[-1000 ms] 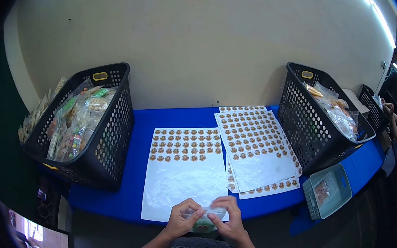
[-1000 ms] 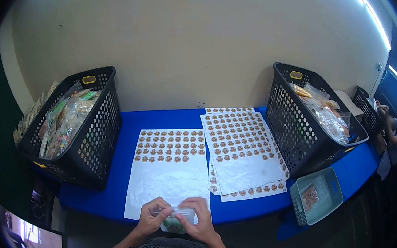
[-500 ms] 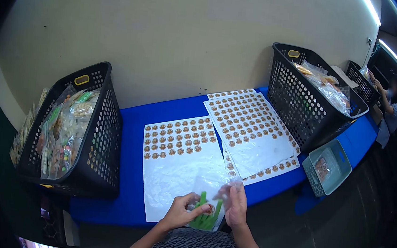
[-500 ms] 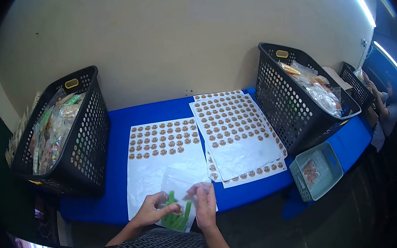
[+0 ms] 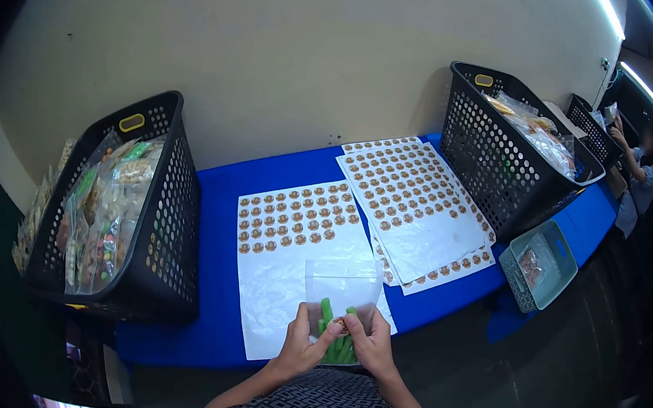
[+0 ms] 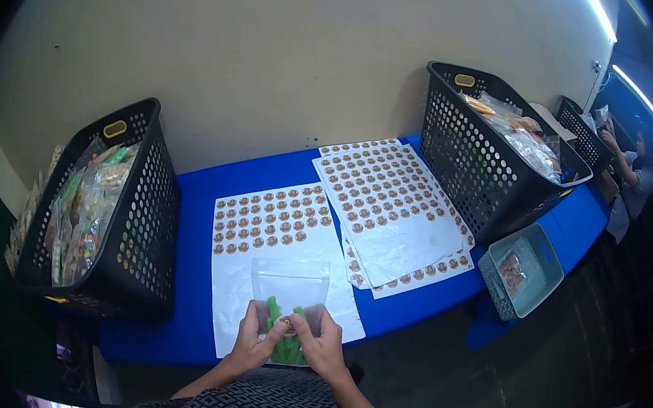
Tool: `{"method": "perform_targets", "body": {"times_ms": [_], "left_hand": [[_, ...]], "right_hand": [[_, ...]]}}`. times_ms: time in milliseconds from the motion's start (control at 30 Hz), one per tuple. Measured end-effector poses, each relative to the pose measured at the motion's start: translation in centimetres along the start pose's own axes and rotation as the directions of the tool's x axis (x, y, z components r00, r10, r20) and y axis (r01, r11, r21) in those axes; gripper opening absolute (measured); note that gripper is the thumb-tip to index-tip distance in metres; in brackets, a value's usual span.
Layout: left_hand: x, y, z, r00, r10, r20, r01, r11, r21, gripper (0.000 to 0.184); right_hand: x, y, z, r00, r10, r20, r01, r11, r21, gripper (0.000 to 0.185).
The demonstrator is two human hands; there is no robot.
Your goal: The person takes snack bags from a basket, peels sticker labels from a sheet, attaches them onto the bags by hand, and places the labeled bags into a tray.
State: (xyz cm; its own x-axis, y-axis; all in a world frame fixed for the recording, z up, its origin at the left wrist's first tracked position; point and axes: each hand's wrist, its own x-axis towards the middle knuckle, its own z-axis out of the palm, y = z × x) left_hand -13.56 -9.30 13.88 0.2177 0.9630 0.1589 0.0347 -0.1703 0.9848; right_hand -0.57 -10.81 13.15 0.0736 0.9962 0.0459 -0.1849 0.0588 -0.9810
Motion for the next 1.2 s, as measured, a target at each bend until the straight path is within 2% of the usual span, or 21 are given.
{"method": "perform_targets", "body": {"times_ms": [100,167,300,333,433,500,533,600,633,700,767,800,867,900,1000,1033,1067,1100,1133,1167,1200], "left_hand": [[-0.1,0.1,-0.1,0.998,0.061,0.025,-0.062,0.997,0.044,0.033],[-0.1,0.5,-0.1,0.998,-0.061,-0.02,0.06,0.997,-0.043,0.03],[-0.2,0.7,0.2,0.996,-0.089,-0.023,0.083,0.981,-0.176,0.029],[-0.3,0.4,-0.1,0.999,-0.036,0.01,0.037,0.996,-0.075,0.033],[-0.2,0.5,-0.1,0.995,-0.018,0.097,0.018,1.0,0.003,0.036],[0.1,0.2,-0.2,0.993,-0.02,0.114,0.022,1.0,-0.019,0.041],[0.3,-0.4,-0.2,0.998,-0.014,0.059,0.02,0.996,-0.089,0.043],[1.0,-0.8,0.3,0.998,0.009,-0.067,-0.029,0.953,-0.301,0.045],[1.5,0.5,0.9,0.984,-0.048,-0.174,-0.02,0.929,-0.368,0.034],[2.1,0.0,1.2,0.959,-0.165,-0.228,0.083,0.939,-0.333,0.023],[2.6,0.5,2.5,0.95,-0.164,-0.266,0.069,0.94,-0.333,0.019],[2.6,0.4,3.2,0.958,-0.172,-0.228,0.099,0.949,-0.301,0.016],[2.8,0.3,4.7,0.981,-0.14,-0.134,0.11,0.971,-0.212,0.013],[2.9,0.2,5.5,0.992,-0.102,-0.076,0.089,0.983,-0.158,0.013],[2.9,-0.1,8.6,0.974,-0.14,-0.178,0.121,0.986,-0.115,0.026],[3.1,-0.2,9.6,0.95,0.027,-0.31,-0.035,0.999,-0.023,0.04],[3.3,-0.2,10.4,0.885,0.203,-0.42,-0.182,0.979,0.091,0.054],[3.6,0.0,10.8,0.881,0.21,-0.423,-0.187,0.978,0.096,0.054],[3.8,0.3,10.9,0.956,0.198,-0.216,-0.178,0.978,0.111,0.065],[3.9,0.6,11.3,0.986,0.168,0.001,-0.167,0.978,0.128,0.077],[4.1,1.4,12.1,0.964,0.261,0.048,-0.264,0.926,0.269,0.075]], "right_hand": [[-0.3,-0.2,0.2,1.0,-0.005,-0.021,0.004,1.0,-0.022,0.028],[-0.6,0.2,0.0,0.997,-0.043,0.061,0.044,0.999,-0.022,0.027],[-0.3,0.5,-0.4,0.992,-0.052,0.115,0.054,0.998,-0.02,0.028],[-0.2,0.1,-0.5,0.993,-0.023,0.112,0.022,1.0,0.015,0.029],[0.2,0.1,-1.2,0.99,0.009,0.139,-0.021,0.996,0.086,0.031],[0.6,0.0,-1.7,0.99,0.013,0.141,-0.022,0.998,0.065,0.032],[0.7,-0.3,-2.0,0.987,0.042,0.156,-0.052,0.997,0.057,0.034],[0.9,-1.0,-3.2,0.963,0.103,0.249,-0.069,0.988,-0.138,0.034],[1.0,-1.5,-3.7,0.941,0.151,0.304,-0.084,0.971,-0.222,0.034],[1.3,-1.8,-4.7,0.898,0.157,0.412,-0.045,0.962,-0.269,0.034],[1.9,-1.3,-5.7,0.916,0.019,0.401,0.068,0.977,-0.201,0.034],[2.1,-1.5,-6.1,0.914,0.019,0.404,0.068,0.977,-0.201,0.034],[2.5,-1.8,-7.1,0.962,0.081,0.26,-0.075,0.997,-0.032,0.032],[2.8,-1.7,-7.8,0.961,0.081,0.263,-0.076,0.997,-0.029,0.032],[3.8,-1.0,-10.0,0.965,0.038,0.258,-0.024,0.998,-0.061,0.028],[4.0,-1.5,-10.3,0.964,0.04,0.261,-0.025,0.998,-0.058,0.028],[4.3,-2.2,-10.5,0.987,-0.008,0.159,0.007,1.0,0.008,0.028],[4.7,-2.7,-10.9,0.997,-0.052,0.055,0.048,0.996,0.071,0.028],[4.9,-2.9,-11.7,0.989,-0.047,0.139,0.044,0.999,0.024,0.039],[5.0,-3.2,-12.1,0.988,-0.048,0.147,0.044,0.999,0.028,0.039],[5.0,-3.8,-12.4,0.942,-0.193,0.275,0.214,0.976,-0.049,0.045]]}}
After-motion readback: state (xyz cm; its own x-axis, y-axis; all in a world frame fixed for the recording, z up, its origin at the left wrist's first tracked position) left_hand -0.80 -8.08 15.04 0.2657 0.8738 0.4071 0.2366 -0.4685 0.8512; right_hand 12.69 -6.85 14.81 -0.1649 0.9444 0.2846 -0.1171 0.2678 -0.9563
